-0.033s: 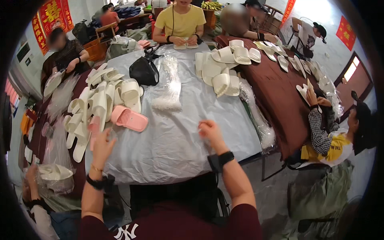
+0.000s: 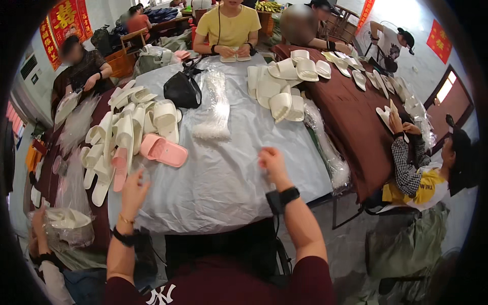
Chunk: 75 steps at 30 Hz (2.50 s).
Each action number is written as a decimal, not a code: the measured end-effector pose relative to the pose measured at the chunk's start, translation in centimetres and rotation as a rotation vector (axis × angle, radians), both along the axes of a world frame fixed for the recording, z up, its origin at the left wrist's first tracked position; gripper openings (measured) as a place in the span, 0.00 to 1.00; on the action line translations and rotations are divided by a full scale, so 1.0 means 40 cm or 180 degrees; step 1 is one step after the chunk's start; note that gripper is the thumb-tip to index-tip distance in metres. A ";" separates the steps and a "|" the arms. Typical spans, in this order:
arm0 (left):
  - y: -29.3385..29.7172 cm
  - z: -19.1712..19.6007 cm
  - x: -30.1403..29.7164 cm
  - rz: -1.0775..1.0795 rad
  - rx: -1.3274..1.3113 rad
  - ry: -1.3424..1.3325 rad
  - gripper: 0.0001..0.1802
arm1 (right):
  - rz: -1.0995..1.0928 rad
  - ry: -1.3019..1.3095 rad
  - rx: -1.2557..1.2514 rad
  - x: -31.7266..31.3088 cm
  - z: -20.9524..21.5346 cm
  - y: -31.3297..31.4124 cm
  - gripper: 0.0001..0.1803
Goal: Inspecting and pairing white slide slippers at a factory work table.
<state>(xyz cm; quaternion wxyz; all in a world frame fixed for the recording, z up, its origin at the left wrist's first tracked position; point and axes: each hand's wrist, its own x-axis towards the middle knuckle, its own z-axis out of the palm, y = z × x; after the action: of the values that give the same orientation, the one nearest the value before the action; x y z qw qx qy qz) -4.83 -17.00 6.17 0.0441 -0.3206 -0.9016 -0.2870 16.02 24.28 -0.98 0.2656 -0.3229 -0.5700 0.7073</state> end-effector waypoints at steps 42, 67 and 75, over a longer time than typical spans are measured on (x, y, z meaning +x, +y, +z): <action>-0.013 -0.048 0.238 -0.0266 0.0888 -0.1015 0.13 | -0.0206 0.0463 0.0231 0.281 0.098 0.076 0.16; 0.170 0.004 0.252 -0.1585 0.0274 0.0448 0.35 | 0.2108 -0.0503 -0.0093 0.085 0.100 -0.155 0.20; 0.161 -0.072 0.272 -0.1367 0.0330 -0.0057 0.30 | 0.2164 -0.0740 0.0790 0.047 0.086 -0.189 0.20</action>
<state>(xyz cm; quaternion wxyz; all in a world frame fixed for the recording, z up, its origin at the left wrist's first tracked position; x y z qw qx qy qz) 6.05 -10.56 3.27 -0.0096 -0.5001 -0.7969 -0.3386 17.90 16.74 2.48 -0.0136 -0.1587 -0.7523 0.6393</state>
